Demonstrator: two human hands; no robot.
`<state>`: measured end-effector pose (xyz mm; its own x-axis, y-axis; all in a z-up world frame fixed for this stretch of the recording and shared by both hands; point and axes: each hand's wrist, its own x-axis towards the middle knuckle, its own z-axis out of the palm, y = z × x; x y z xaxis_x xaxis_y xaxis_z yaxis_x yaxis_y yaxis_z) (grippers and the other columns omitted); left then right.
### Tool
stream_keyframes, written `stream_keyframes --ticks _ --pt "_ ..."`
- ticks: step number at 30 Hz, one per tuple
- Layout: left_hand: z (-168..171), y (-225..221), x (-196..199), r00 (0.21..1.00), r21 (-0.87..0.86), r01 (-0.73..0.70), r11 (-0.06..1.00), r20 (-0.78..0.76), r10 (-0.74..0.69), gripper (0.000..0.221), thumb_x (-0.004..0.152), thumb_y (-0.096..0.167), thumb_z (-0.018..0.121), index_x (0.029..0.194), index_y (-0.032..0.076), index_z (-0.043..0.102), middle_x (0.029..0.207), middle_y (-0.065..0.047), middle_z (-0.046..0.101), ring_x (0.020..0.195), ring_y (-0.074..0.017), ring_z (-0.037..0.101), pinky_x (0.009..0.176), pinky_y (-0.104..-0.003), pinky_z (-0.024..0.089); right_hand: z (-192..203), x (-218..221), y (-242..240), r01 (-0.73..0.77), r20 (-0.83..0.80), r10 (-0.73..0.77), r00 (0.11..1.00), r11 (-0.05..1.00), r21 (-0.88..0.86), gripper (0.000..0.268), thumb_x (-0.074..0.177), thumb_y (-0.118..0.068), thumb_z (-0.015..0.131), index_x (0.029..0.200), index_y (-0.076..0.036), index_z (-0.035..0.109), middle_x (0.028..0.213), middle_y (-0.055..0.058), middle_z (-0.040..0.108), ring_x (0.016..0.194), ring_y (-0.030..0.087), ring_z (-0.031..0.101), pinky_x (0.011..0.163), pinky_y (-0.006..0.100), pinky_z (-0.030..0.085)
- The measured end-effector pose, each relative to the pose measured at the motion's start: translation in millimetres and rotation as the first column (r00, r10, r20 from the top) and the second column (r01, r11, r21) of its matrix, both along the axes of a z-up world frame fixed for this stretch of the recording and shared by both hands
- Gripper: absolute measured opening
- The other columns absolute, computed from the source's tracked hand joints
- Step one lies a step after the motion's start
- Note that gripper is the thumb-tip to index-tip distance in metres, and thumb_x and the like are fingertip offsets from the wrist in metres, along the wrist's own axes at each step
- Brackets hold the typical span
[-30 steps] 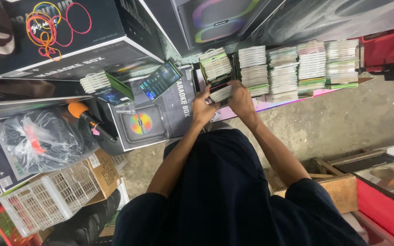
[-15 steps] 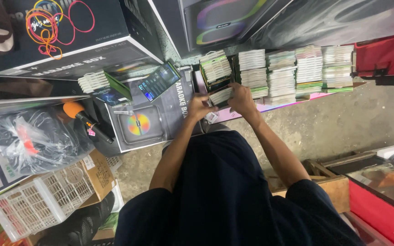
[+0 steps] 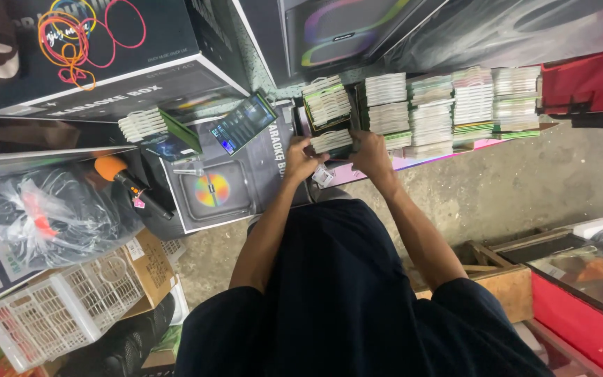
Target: Organize and sort small packaged electronic accessories on a low shelf in a store.
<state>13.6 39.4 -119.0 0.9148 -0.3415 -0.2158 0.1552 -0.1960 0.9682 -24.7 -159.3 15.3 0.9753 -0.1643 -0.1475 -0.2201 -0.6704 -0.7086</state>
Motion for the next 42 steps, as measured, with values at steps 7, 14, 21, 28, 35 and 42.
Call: stream_keyframes --ticks 7,14,21,28,35,42 --pt "53 -5 2 1.0 0.216 0.023 0.976 0.009 -0.025 0.051 0.067 0.011 0.096 0.112 0.003 0.074 0.108 -0.012 0.07 0.094 -0.0211 0.071 0.082 -0.033 0.056 28 -8 30 0.337 -0.345 -0.286 0.894 0.936 0.097 0.038 0.09 -0.008 0.067 0.128 -0.003 0.065 0.079 0.026 0.071 0.073 0.04 0.076 0.069 0.044 0.061" --pt "65 -9 3 0.99 0.218 -0.114 0.969 -0.059 0.13 0.06 0.063 0.013 0.09 0.114 0.005 0.059 0.104 -0.012 0.067 0.096 -0.0278 0.07 0.085 -0.037 0.056 8 -33 42 0.368 0.133 -0.364 0.922 0.93 -0.006 0.029 0.088 -0.006 0.07 0.114 -0.004 0.058 0.087 0.022 0.072 0.081 0.044 0.071 0.068 0.048 0.057" --pt "85 62 65 0.977 0.758 -0.155 0.634 0.212 -0.016 0.081 0.065 0.016 0.09 0.135 0.011 0.049 0.141 -0.02 0.046 0.134 -0.0402 0.044 0.107 -0.052 0.041 32 -29 51 0.257 0.166 -0.262 0.951 0.965 0.049 0.025 0.091 -0.01 0.072 0.114 -0.008 0.061 0.092 0.016 0.075 0.085 0.037 0.075 0.071 0.042 0.059" --pt "42 126 84 0.982 0.903 -0.013 0.43 0.093 -0.166 0.122 0.067 0.044 0.092 0.154 0.005 0.016 0.155 -0.02 0.027 0.147 -0.0454 0.019 0.113 -0.063 0.019 55 -22 78 0.089 0.041 -0.097 0.994 0.984 0.155 0.039 0.087 -0.014 0.08 0.121 -0.009 0.062 0.089 0.015 0.074 0.082 0.032 0.075 0.072 0.04 0.058" --pt "96 128 40 0.992 0.835 0.127 0.535 -0.115 -0.055 0.111 0.077 0.043 0.086 0.158 0.017 0.014 0.147 -0.029 0.035 0.138 -0.0447 0.035 0.109 -0.062 0.036 -2 -31 102 -0.156 0.132 0.124 0.983 0.95 0.27 0.074 0.072 -0.006 0.077 0.132 0.002 0.034 0.123 0.026 0.046 0.119 0.042 0.05 0.101 0.046 0.044" --pt "32 187 0 0.905 -0.42 -0.252 0.872 -0.421 0.058 0.09 0.079 -0.001 0.056 0.162 0.017 0.025 0.142 -0.027 0.048 0.118 -0.0411 0.054 0.095 -0.054 0.048 5 -13 146 -0.185 0.081 0.175 0.981 0.973 0.139 0.065 0.077 -0.005 0.081 0.136 -0.005 0.055 0.117 0.021 0.066 0.113 0.039 0.061 0.097 0.044 0.049"
